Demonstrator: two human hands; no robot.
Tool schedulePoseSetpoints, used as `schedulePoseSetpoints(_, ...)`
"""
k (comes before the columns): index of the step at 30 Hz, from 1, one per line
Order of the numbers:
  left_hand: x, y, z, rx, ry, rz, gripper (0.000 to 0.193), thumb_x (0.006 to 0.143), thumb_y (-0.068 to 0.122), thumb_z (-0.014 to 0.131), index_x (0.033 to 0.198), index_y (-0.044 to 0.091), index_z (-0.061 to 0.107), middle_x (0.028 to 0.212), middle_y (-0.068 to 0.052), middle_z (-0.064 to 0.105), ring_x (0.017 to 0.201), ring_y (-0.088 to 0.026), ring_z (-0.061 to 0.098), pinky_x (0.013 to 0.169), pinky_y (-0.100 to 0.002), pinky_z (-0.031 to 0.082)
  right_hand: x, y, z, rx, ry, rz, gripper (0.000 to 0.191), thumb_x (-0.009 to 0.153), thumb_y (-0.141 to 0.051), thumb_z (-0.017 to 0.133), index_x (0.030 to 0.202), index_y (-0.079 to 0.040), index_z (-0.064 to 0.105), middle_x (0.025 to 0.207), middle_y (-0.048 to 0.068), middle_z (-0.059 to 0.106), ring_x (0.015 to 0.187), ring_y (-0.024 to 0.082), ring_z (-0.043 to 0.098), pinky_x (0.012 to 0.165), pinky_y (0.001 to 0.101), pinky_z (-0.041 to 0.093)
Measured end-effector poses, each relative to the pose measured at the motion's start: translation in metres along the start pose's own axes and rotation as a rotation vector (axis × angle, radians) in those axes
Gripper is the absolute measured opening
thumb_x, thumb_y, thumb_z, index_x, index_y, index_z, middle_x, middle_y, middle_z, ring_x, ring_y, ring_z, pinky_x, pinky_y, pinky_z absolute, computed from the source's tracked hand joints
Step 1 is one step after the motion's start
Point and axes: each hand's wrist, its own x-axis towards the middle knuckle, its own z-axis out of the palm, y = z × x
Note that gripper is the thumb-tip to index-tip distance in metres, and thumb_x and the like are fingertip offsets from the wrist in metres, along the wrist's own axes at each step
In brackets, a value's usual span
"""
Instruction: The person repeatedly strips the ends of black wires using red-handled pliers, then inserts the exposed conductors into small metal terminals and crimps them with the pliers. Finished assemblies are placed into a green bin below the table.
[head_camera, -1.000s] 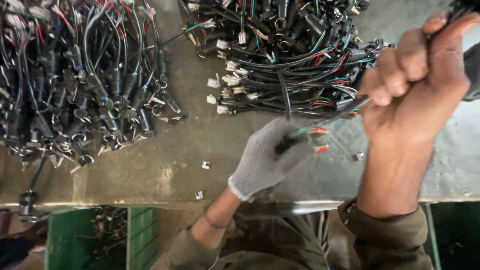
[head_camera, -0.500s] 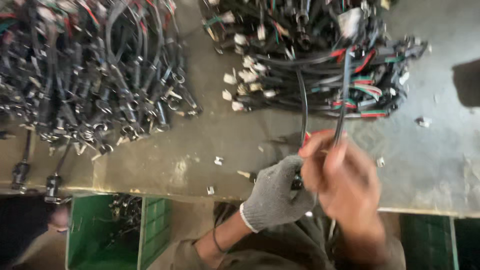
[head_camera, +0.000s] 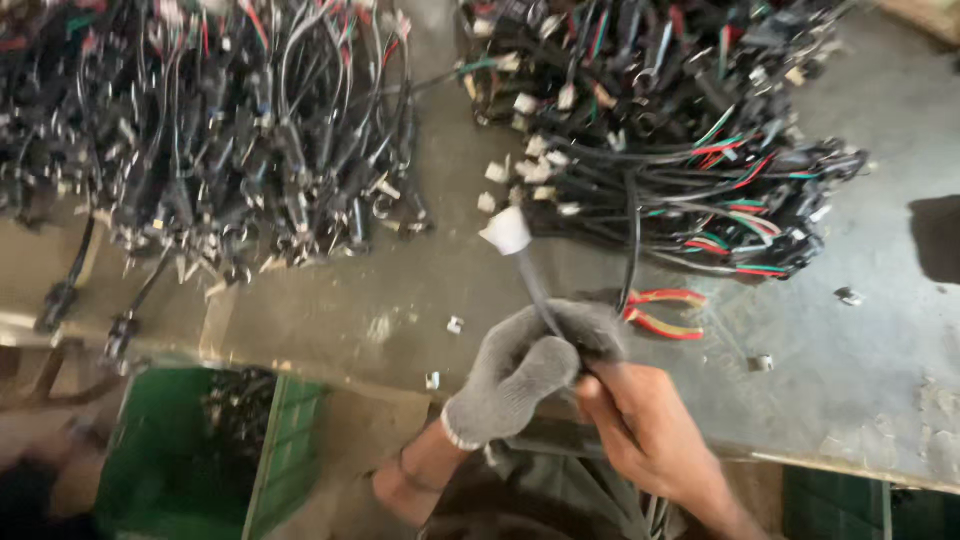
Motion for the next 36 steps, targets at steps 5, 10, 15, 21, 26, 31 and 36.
schedulePoseSetpoints(5,0.007,-0.002,0.034,0.244,-0.09,0.052,0.028,0.111,0.024,0.052,0.123,0.0,0.062,0.1,-0.009,0.064,0.097,-0.022,0.061,0.093,-0.037,0.051,-0.003,-0.039,-0.032,-0.104,0.367,-0.299,0.035,0.114,-0.034,0.041,0.114,-0.003,0.057,0.11,0.011,0.066,0.098,0.028,0.063,0.087,0.0393,0.047)
schedulePoseSetpoints(10,-0.012,-0.002,0.05,0.39,-0.227,0.324,0.033,0.099,0.02,0.054,0.123,-0.002,0.054,0.11,-0.019,0.065,0.105,-0.033,0.065,0.094,-0.041,0.052,-0.003,-0.069,-0.074,0.901,0.132,-0.201,0.043,0.113,-0.038,0.039,0.089,-0.009,0.059,0.082,0.006,0.063,0.082,0.028,0.059,0.088,0.0426,0.042)
schedulePoseSetpoints(15,-0.018,0.013,0.056,0.351,-0.343,0.031,0.027,0.101,0.018,0.059,0.122,0.004,0.061,0.106,-0.015,0.069,0.102,-0.031,0.069,0.088,-0.035,0.052,-0.031,-0.013,-0.073,0.934,0.251,-0.253,0.046,0.11,-0.048,0.042,0.072,-0.022,0.046,0.055,-0.003,0.051,0.072,0.024,0.049,0.084,0.0456,0.039)
schedulePoseSetpoints(21,0.005,0.003,0.009,0.381,-0.231,0.123,0.022,0.098,0.011,0.063,0.119,0.003,0.063,0.108,-0.011,0.069,0.103,-0.025,0.066,0.095,-0.035,0.053,0.002,0.029,-0.057,1.298,0.683,-0.233,0.035,0.118,-0.031,0.042,0.091,-0.011,0.05,0.075,0.001,0.051,0.068,0.019,0.044,0.079,0.0397,0.042)
schedulePoseSetpoints(26,0.003,-0.011,-0.014,-0.578,0.115,-0.153,0.026,0.106,0.017,0.061,0.126,0.0,0.068,0.101,-0.004,0.068,0.096,-0.016,0.063,0.088,-0.031,0.051,0.056,0.016,-0.012,0.805,0.331,0.072,0.03,0.106,-0.031,0.048,0.128,-0.012,0.057,0.113,0.004,0.063,0.101,0.018,0.059,0.096,0.0349,0.05)
schedulePoseSetpoints(31,0.006,-0.008,-0.009,0.671,0.269,0.315,0.015,0.099,0.009,0.068,0.113,0.003,0.066,0.115,-0.009,0.069,0.124,-0.021,0.057,0.106,-0.036,0.047,-0.025,0.1,0.08,0.685,0.268,0.137,0.039,0.101,-0.017,0.059,0.136,0.0,0.054,0.115,0.004,0.061,0.105,0.012,0.055,0.095,0.0272,0.045)
schedulePoseSetpoints(36,0.004,-0.008,0.016,0.15,0.245,0.166,0.018,0.102,0.01,0.069,0.118,0.003,0.063,0.126,-0.008,0.062,0.118,-0.016,0.061,0.1,-0.035,0.054,-0.017,0.121,0.06,0.631,0.263,-0.086,0.032,0.107,-0.02,0.052,0.134,-0.002,0.057,0.124,0.006,0.057,0.114,0.013,0.053,0.102,0.0295,0.042)
